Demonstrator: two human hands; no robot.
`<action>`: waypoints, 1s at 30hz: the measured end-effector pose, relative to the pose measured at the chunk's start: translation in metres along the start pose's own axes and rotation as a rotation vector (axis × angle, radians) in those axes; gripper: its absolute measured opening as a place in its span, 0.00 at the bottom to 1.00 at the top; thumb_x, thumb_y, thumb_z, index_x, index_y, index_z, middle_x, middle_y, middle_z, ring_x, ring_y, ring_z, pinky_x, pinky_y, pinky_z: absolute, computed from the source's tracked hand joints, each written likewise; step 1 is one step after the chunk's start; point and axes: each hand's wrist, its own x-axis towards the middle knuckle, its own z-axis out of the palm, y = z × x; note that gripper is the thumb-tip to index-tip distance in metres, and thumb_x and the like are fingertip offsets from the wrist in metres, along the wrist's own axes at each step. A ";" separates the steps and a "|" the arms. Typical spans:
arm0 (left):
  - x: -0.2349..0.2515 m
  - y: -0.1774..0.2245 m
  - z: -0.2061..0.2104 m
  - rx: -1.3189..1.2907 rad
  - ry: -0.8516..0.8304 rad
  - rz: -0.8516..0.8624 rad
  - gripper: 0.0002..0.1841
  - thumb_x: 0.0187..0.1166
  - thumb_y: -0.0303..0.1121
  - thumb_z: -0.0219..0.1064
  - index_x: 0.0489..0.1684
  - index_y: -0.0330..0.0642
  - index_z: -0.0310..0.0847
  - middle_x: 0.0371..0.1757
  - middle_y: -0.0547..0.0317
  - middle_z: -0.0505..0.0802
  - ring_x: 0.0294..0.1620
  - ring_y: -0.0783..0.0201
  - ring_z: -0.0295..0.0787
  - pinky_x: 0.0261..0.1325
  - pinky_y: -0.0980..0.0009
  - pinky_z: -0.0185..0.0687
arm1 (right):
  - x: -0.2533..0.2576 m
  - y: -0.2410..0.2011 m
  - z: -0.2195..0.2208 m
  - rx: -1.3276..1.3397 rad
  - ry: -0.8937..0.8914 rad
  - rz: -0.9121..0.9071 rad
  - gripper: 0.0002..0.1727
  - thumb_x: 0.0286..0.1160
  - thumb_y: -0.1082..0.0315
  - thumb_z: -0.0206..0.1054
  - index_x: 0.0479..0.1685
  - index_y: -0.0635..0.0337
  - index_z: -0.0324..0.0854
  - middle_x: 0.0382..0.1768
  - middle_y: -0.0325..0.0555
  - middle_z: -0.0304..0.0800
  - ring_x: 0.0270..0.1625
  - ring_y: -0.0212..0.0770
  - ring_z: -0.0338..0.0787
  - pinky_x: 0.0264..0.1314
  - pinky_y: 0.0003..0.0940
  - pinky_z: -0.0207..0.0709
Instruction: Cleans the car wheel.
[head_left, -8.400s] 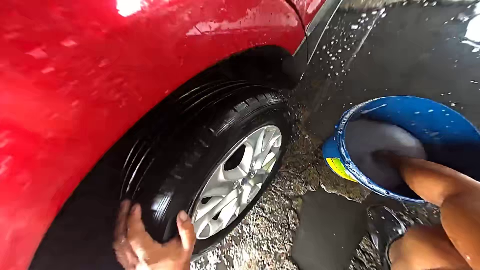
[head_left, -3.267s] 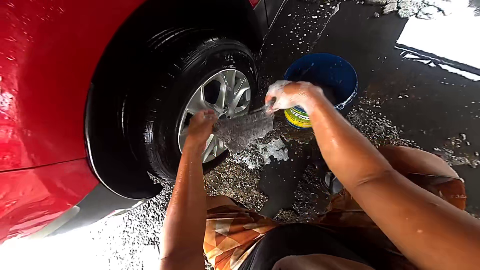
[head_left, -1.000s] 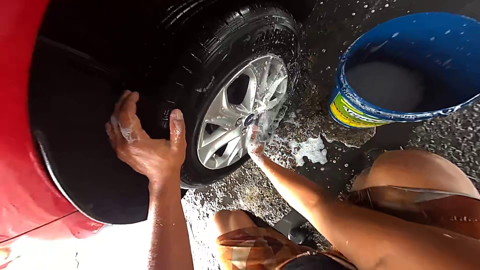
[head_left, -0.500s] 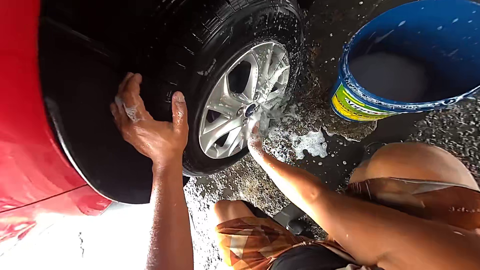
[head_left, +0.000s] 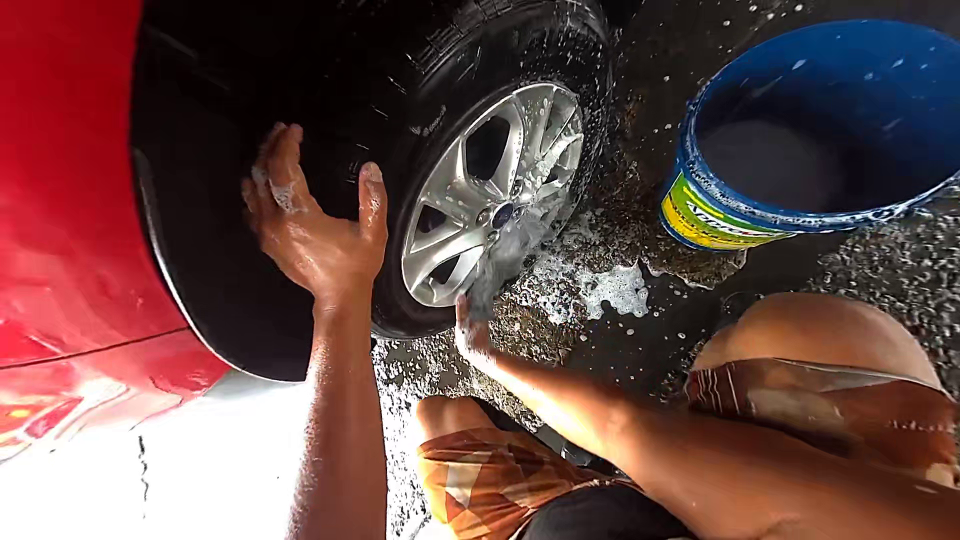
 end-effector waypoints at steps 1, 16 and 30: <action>0.000 0.000 -0.001 0.000 0.000 0.000 0.37 0.79 0.62 0.61 0.79 0.42 0.76 0.78 0.46 0.84 0.81 0.50 0.76 0.83 0.52 0.65 | -0.016 0.001 0.001 -0.068 -0.143 0.055 0.33 0.94 0.53 0.41 0.82 0.73 0.67 0.81 0.68 0.72 0.88 0.53 0.68 0.92 0.47 0.57; -0.002 -0.002 0.000 -0.042 0.012 0.003 0.36 0.79 0.60 0.62 0.76 0.41 0.79 0.77 0.47 0.85 0.79 0.51 0.79 0.82 0.52 0.66 | -0.047 -0.102 -0.015 0.118 -0.224 0.163 0.29 0.96 0.58 0.40 0.67 0.75 0.79 0.57 0.66 0.90 0.65 0.54 0.88 0.73 0.49 0.76; -0.001 -0.001 -0.003 -0.026 -0.012 -0.004 0.36 0.80 0.60 0.62 0.77 0.41 0.77 0.78 0.47 0.84 0.80 0.50 0.78 0.82 0.50 0.68 | -0.051 -0.128 -0.005 0.130 -0.053 -0.601 0.27 0.78 0.52 0.65 0.56 0.71 0.87 0.55 0.62 0.92 0.67 0.53 0.88 0.79 0.51 0.74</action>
